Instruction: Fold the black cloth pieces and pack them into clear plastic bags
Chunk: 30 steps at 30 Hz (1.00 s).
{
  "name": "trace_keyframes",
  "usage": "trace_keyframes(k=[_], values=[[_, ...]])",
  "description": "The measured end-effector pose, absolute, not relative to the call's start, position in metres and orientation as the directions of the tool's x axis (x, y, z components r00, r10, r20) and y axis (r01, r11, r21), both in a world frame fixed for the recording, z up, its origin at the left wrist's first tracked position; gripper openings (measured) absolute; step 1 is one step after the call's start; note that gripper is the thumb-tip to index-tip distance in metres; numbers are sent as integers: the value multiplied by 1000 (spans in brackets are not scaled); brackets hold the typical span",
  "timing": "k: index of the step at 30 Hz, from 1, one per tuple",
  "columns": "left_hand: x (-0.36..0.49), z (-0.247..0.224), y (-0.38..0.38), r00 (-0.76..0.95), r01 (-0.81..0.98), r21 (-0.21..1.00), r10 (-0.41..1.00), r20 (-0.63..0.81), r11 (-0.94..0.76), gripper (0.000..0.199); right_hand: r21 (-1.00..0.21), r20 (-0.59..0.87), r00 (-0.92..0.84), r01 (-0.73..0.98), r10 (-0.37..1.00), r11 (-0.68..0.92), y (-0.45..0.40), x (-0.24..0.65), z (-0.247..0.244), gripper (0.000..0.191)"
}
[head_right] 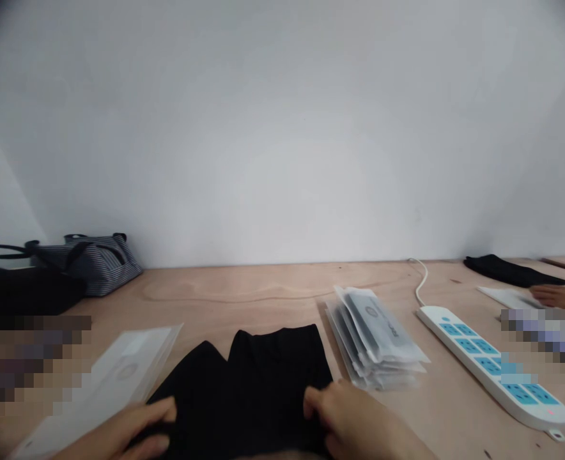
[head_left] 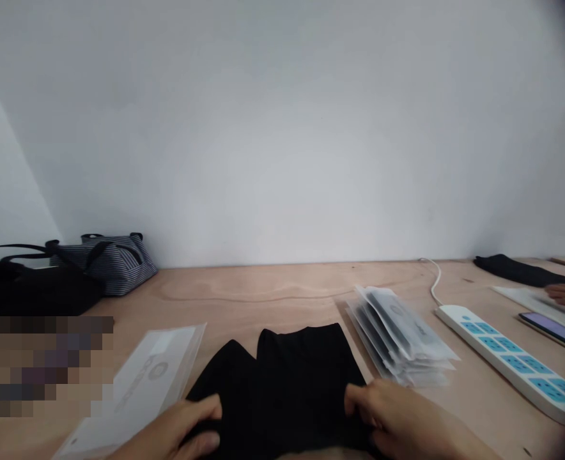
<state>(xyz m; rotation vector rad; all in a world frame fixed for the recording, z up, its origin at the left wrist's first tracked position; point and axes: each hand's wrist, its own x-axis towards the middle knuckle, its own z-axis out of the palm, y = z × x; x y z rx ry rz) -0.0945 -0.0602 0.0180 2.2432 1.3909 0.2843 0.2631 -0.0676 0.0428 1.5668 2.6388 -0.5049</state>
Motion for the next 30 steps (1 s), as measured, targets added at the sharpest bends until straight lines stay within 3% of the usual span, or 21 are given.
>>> trace_keyframes(k=[4,8,10,16,20,24,27,30], values=[[-79,35,-27,350,856,381,934,72,-350,19,65,-8,-439,896,898,439,-28,246,56,39],[-65,31,13,174,974,121,975,139,-191,19,142,40,-401,909,915,392,24,234,44,35],[-60,23,30,146,986,55,977,157,-156,18,137,42,-370,922,928,362,43,231,33,34],[-40,5,42,130,989,32,948,291,-146,25,112,147,-290,955,946,276,49,219,10,33],[-30,-12,28,297,939,60,884,362,-340,36,8,222,-337,939,915,344,27,205,-3,31],[-29,-36,25,403,898,95,889,219,-430,52,-198,111,-409,884,906,424,14,204,-23,53],[-31,-39,29,348,926,92,923,166,-366,53,-237,-13,-393,895,920,379,15,207,-30,59],[-38,-27,30,239,959,96,944,227,-266,45,-224,26,-385,897,923,380,17,202,-27,57]])
